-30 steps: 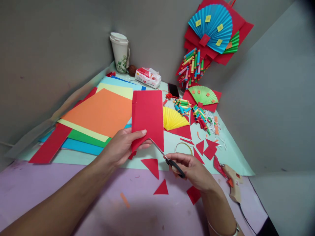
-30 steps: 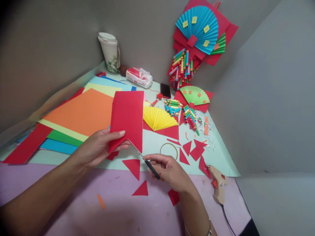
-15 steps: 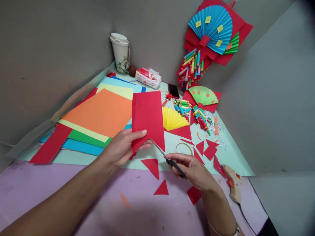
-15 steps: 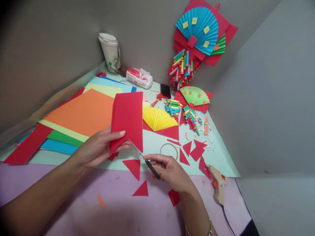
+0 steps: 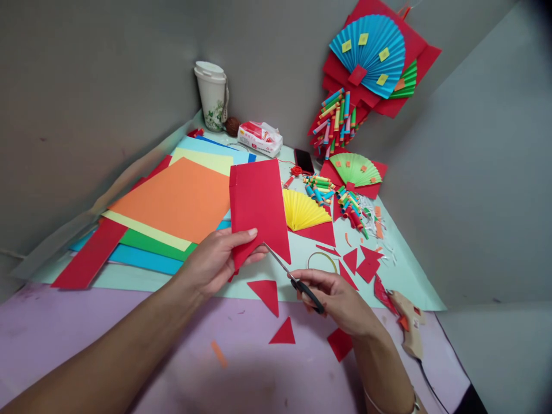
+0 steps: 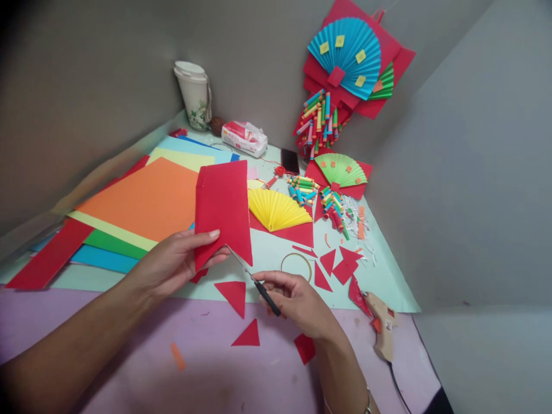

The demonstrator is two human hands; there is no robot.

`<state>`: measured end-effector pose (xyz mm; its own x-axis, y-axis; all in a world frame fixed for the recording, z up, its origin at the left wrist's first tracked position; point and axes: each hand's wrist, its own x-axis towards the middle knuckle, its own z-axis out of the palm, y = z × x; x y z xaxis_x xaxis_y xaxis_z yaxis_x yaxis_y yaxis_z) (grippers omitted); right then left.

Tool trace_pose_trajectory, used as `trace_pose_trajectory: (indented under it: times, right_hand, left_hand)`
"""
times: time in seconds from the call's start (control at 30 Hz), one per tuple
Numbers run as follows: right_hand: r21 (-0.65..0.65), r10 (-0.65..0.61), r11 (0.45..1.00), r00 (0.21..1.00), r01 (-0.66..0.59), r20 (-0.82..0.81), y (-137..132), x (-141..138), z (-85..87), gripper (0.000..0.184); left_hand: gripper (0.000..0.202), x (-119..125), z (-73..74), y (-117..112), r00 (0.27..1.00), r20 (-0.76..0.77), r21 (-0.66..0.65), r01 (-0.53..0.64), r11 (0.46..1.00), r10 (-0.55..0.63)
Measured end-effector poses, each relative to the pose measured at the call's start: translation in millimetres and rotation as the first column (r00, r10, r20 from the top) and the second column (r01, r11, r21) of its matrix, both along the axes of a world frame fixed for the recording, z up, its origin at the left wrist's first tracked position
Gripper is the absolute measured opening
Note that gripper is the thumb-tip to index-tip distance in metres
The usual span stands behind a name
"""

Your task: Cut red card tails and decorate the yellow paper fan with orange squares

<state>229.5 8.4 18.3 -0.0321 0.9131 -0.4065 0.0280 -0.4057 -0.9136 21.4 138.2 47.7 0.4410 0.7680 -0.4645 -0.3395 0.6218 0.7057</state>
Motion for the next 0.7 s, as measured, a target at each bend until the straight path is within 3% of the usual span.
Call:
trace_pose_trajectory:
  times: [0.23, 0.4, 0.53, 0.7]
  right_hand:
    - [0.033, 0.030, 0.999, 0.999, -0.030, 0.015, 1, -7, 6.7, 0.030]
    - [0.177, -0.092, 0.981, 0.995, 0.086, 0.030, 4, -25, -1.5, 0.035]
    - [0.333, -0.179, 0.933, 0.978, 0.135, 0.105, 4, -46, -19.2, 0.039]
    - [0.538, -0.255, 0.839, 0.935, 0.087, 0.247, 2, -64, -32.8, 0.045]
  left_hand:
    - [0.013, -1, -3.3, 4, 0.990, 0.081, 0.004, -0.112, 0.994, 0.111]
    - [0.015, 1, -2.8, 3, 0.966, 0.183, -0.069, -0.170, 0.983, 0.180]
    - [0.019, 4, -0.9, -2, 0.932, 0.255, -0.100, -0.241, 0.965, 0.259]
    - [0.019, 7, 0.7, -9, 0.909, 0.305, -0.164, -0.245, 0.955, 0.286]
